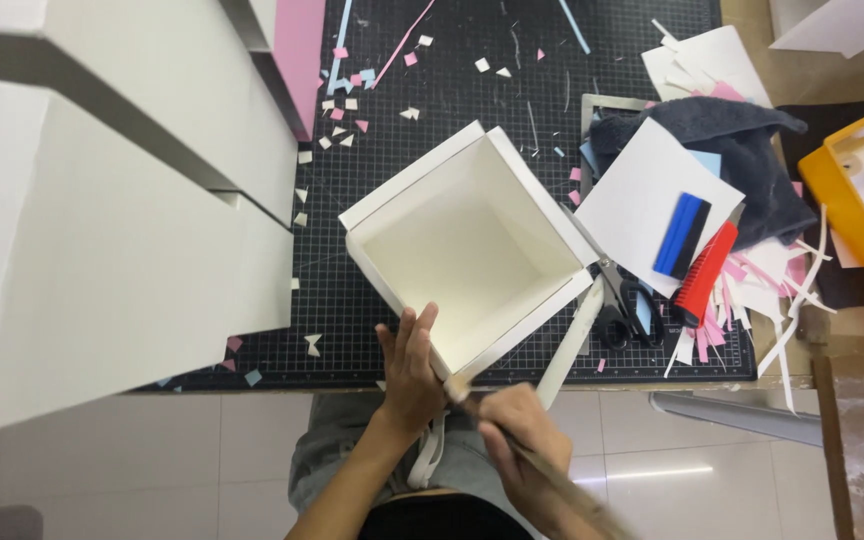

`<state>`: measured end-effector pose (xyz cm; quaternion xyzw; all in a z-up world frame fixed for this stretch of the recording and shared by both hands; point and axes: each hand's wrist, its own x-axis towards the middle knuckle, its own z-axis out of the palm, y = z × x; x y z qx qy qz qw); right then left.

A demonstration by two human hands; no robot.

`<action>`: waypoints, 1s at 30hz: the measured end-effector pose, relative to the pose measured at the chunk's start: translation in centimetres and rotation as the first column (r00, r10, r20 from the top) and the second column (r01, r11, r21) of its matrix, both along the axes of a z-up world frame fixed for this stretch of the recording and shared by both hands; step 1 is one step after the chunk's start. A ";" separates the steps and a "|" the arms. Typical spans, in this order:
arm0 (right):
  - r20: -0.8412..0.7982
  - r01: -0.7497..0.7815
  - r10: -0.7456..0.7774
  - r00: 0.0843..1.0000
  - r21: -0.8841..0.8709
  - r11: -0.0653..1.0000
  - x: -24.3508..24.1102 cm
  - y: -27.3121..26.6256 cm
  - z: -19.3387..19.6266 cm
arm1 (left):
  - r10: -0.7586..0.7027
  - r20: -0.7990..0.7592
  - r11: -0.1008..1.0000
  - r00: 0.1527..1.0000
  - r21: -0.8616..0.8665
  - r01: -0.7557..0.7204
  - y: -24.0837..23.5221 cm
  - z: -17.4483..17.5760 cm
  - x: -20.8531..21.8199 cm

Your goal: The person uses a bone folder to crease and smooth the edges of a white paper box, then trims a small piece of paper with scissors and continues to crease the box edges. The person repeats this process on another white box.

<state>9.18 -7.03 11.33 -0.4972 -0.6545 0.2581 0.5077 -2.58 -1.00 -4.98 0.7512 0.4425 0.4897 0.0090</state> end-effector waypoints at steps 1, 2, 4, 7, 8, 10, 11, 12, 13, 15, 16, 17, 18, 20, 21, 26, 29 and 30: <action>0.001 0.008 -0.008 1.000 0.005 1.000 1.4 0.4 -1.3 | -0.008 0.001 1.000 1.000 0.005 0.008 0.1 0.2 0.0; -0.086 0.038 -0.047 0.995 -0.102 0.994 2.8 0.8 -2.6 | 0.025 0.028 0.999 0.999 -0.027 -0.024 0.2 0.4 0.1; -0.171 0.070 -0.107 0.979 -0.211 0.975 5.5 2.0 -4.0 | 0.046 0.051 0.997 0.998 -0.061 -0.043 -0.3 0.7 0.0; -0.006 0.395 -0.406 0.914 -0.215 0.893 9.2 5.5 -4.4 | 0.038 0.085 0.995 0.996 -0.099 -0.030 -0.2 1.3 0.3; -0.029 0.444 -0.457 0.889 -0.187 0.876 10.2 6.3 -4.5 | 0.056 0.087 0.994 0.995 -0.104 -0.046 -0.2 1.4 0.4; -0.057 0.499 -0.513 0.856 -0.159 0.852 11.3 7.0 -4.1 | 0.063 0.087 0.993 0.994 -0.105 -0.054 -0.3 1.5 0.5; -0.144 0.522 -0.536 0.832 -0.125 0.843 11.5 7.0 -3.5 | 0.058 0.097 0.993 0.994 -0.110 -0.047 -0.3 1.3 0.5; -0.230 0.547 -0.552 0.801 -0.092 0.832 11.7 7.1 -3.0 | 0.053 0.107 0.993 0.993 -0.115 -0.041 -0.3 1.2 0.5; -0.234 0.552 -0.556 0.798 -0.087 0.829 11.2 6.7 -3.0 | 0.046 0.107 0.994 0.993 -0.108 -0.034 -0.1 1.5 0.6; -0.301 0.325 -0.331 0.894 -0.071 0.943 10.1 5.5 -3.2 | 0.042 0.097 0.997 0.994 -0.064 -0.036 -0.1 1.9 0.7; -0.304 0.335 -0.341 0.890 -0.073 0.939 10.5 6.2 -3.6 | 0.032 0.094 0.998 0.995 -0.064 -0.026 -0.3 1.8 0.6; -0.221 0.373 -0.390 0.894 -0.115 0.921 10.8 7.0 -4.0 | 0.030 0.100 0.995 0.995 -0.097 -0.020 -0.4 1.7 0.6; -0.135 0.412 -0.432 0.892 -0.154 0.898 11.2 7.8 -4.4 | 0.029 0.105 0.992 0.994 -0.129 -0.015 -0.4 1.5 0.6; -0.155 0.432 -0.446 0.882 -0.115 0.894 12.7 8.4 -5.0 | 0.030 0.109 0.993 0.994 -0.113 -0.018 -0.3 1.8 0.8; -0.171 0.450 -0.457 0.873 -0.081 0.890 13.4 8.7 -5.4 | 0.035 0.114 0.995 0.993 -0.102 -0.024 -0.2 1.9 0.9; -0.194 0.298 -0.262 0.945 0.188 0.936 12.8 8.0 -4.2 | 0.032 0.120 0.993 0.992 -0.117 -0.018 -0.4 1.9 1.0; -0.140 0.257 -0.241 0.960 0.108 0.960 13.0 7.8 -4.1 | 0.053 0.119 0.992 0.992 -0.120 -0.038 -0.4 2.2 1.1; -0.193 0.272 -0.256 0.947 0.061 0.960 13.2 7.7 -4.1 | 0.060 0.113 0.992 0.992 -0.114 -0.047 -0.3 2.4 1.2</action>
